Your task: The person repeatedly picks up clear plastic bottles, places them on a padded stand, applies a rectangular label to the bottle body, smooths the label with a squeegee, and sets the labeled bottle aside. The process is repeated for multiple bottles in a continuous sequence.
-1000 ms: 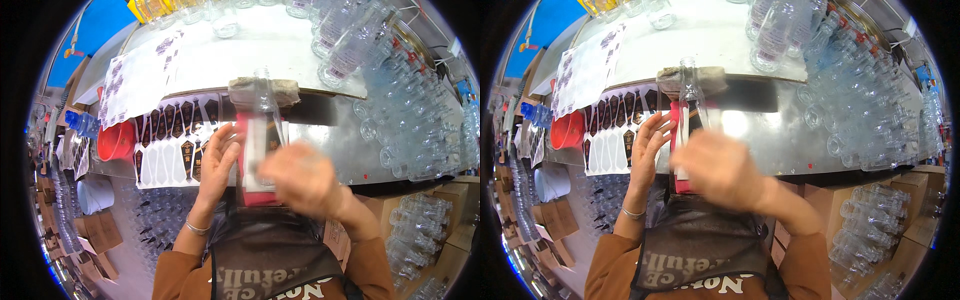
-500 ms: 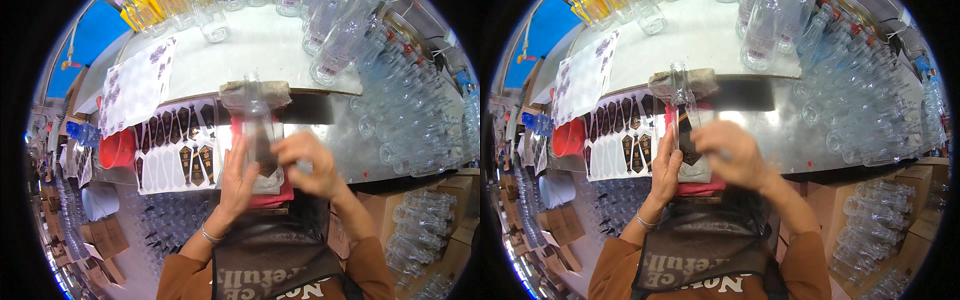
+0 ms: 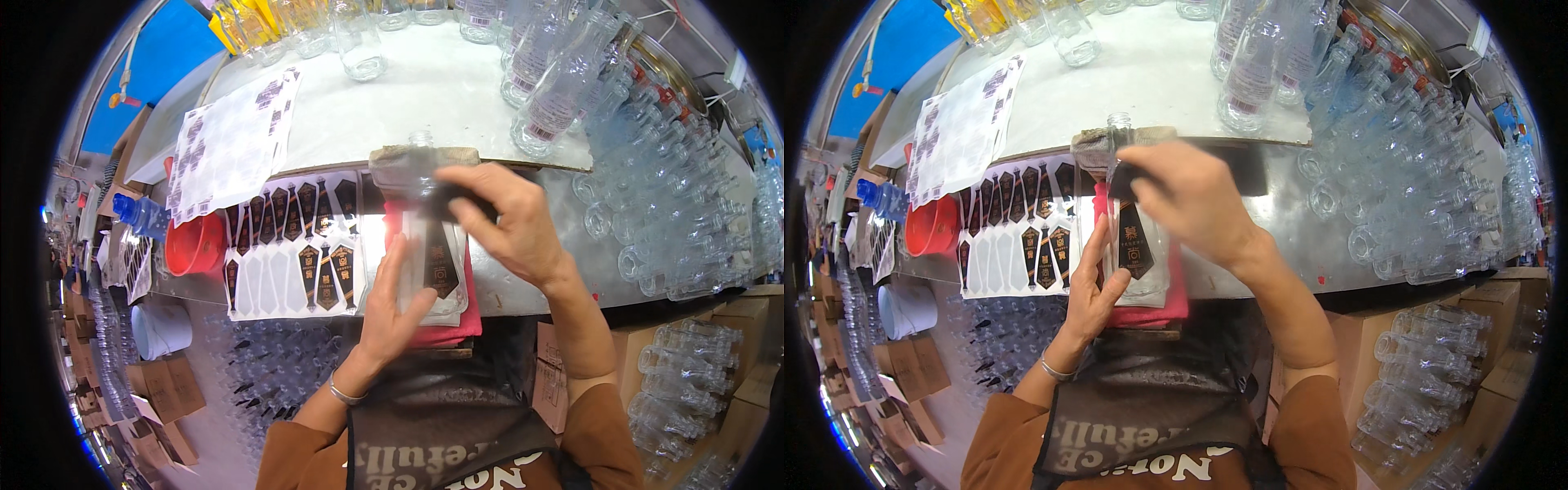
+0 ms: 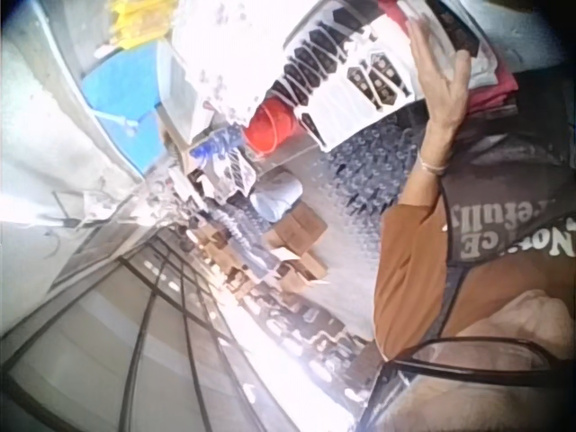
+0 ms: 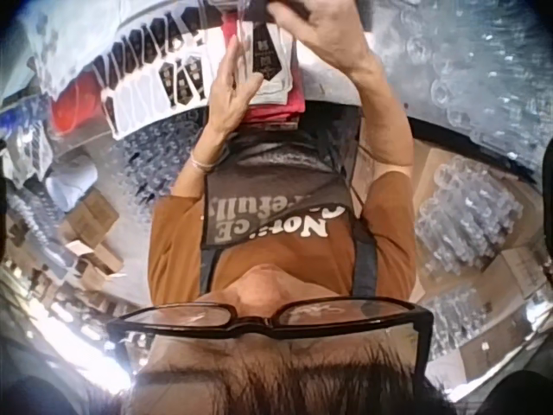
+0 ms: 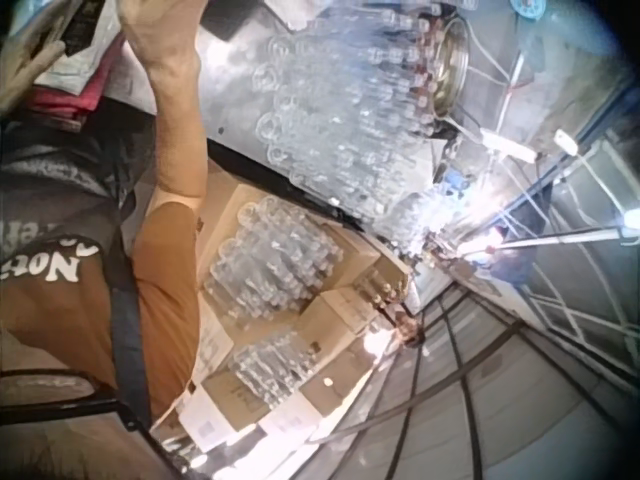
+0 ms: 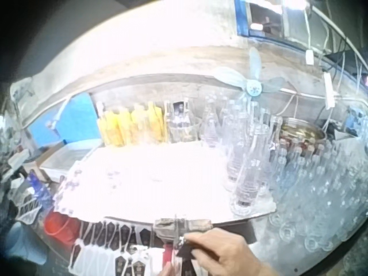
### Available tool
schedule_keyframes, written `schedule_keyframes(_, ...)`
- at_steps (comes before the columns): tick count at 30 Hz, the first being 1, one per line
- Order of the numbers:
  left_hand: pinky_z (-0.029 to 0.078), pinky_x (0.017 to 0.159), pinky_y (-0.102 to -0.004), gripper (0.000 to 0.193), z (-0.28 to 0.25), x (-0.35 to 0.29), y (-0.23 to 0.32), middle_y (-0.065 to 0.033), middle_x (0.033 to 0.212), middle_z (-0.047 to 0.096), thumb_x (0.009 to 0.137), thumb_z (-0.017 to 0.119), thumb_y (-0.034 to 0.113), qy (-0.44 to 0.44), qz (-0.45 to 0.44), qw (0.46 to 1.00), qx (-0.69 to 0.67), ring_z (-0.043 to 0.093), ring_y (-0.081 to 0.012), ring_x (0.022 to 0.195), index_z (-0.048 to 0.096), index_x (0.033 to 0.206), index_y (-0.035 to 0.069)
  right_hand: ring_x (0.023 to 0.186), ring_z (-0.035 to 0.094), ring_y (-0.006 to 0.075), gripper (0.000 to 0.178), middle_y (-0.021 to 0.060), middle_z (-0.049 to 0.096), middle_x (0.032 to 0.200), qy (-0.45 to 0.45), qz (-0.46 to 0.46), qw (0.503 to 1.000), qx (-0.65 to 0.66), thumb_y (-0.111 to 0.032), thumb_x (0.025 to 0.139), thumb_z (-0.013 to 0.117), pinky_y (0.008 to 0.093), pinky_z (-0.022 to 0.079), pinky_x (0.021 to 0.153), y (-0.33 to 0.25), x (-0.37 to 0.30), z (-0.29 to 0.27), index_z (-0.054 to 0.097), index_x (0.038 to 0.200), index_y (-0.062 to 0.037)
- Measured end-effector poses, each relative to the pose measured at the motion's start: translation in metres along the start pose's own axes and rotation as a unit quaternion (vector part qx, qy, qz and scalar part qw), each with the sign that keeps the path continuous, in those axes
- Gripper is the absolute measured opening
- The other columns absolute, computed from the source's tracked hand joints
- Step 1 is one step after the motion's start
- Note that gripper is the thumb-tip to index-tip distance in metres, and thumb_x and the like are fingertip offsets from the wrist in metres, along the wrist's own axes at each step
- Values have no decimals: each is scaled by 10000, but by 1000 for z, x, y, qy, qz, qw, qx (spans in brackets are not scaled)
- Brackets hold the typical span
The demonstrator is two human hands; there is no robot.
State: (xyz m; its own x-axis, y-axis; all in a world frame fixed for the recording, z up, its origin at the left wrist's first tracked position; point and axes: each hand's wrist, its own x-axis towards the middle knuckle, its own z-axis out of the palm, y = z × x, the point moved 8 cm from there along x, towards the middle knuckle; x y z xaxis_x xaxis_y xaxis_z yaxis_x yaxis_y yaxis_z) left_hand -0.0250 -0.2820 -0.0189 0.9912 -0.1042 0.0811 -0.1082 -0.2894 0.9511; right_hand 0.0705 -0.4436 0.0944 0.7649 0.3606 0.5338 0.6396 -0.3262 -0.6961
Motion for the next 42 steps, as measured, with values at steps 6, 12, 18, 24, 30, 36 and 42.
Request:
schedule_keyframes(6,241,1221,-411,955,-1,-2,0,-237,1597,340,847,751,170,-33,-1,999,-16,324,-323,1495,188,1587,-47,862,656,258,302,101,720,1029,-11,-112,987,-116,-29,775,712,378,523,756,-24,10,4,719,1075,-61)
schedule_keyframes(12,272,1205,-436,1159,-6,-9,5,-233,1597,335,710,869,190,-39,59,997,38,337,-352,1474,153,1593,-33,861,639,291,217,94,633,866,-242,-78,966,40,-61,711,705,401,532,728,-68,-68,37,672,925,-66)
schedule_keyframes(18,344,1140,-477,1188,-6,-5,26,-270,1544,385,661,925,260,-20,114,987,115,438,-425,1367,224,1568,-51,833,695,269,262,150,713,945,33,-9,997,-67,-59,848,687,354,550,772,6,10,-9,709,1106,-23)
schedule_keyframes(24,279,1201,-458,1060,-22,8,30,-251,1584,355,790,834,311,-25,115,987,107,356,-380,1466,220,1587,-22,845,716,242,296,182,730,990,35,26,998,-54,-93,895,665,329,559,767,23,16,0,682,1170,16)
schedule_keyframes(30,352,1141,-484,931,-23,42,57,-261,1541,391,782,833,277,18,161,964,213,417,-434,1386,368,1541,2,890,708,232,276,167,728,1018,55,42,996,-59,-46,912,627,335,546,816,22,14,-3,689,1178,-6)
schedule_keyframes(36,375,1063,-513,750,-12,58,72,-244,1432,471,844,765,423,15,197,921,336,491,-391,1266,521,1468,87,886,632,106,237,60,696,1001,116,179,968,135,-44,980,551,254,505,837,54,-13,-17,680,1173,8)
schedule_keyframes(42,370,1086,-505,740,-9,62,65,-238,1452,461,869,737,431,3,184,924,334,481,-402,1295,508,1476,75,715,551,71,245,24,623,774,8,254,954,161,-120,1040,526,244,469,664,54,-39,11,684,1195,-16)
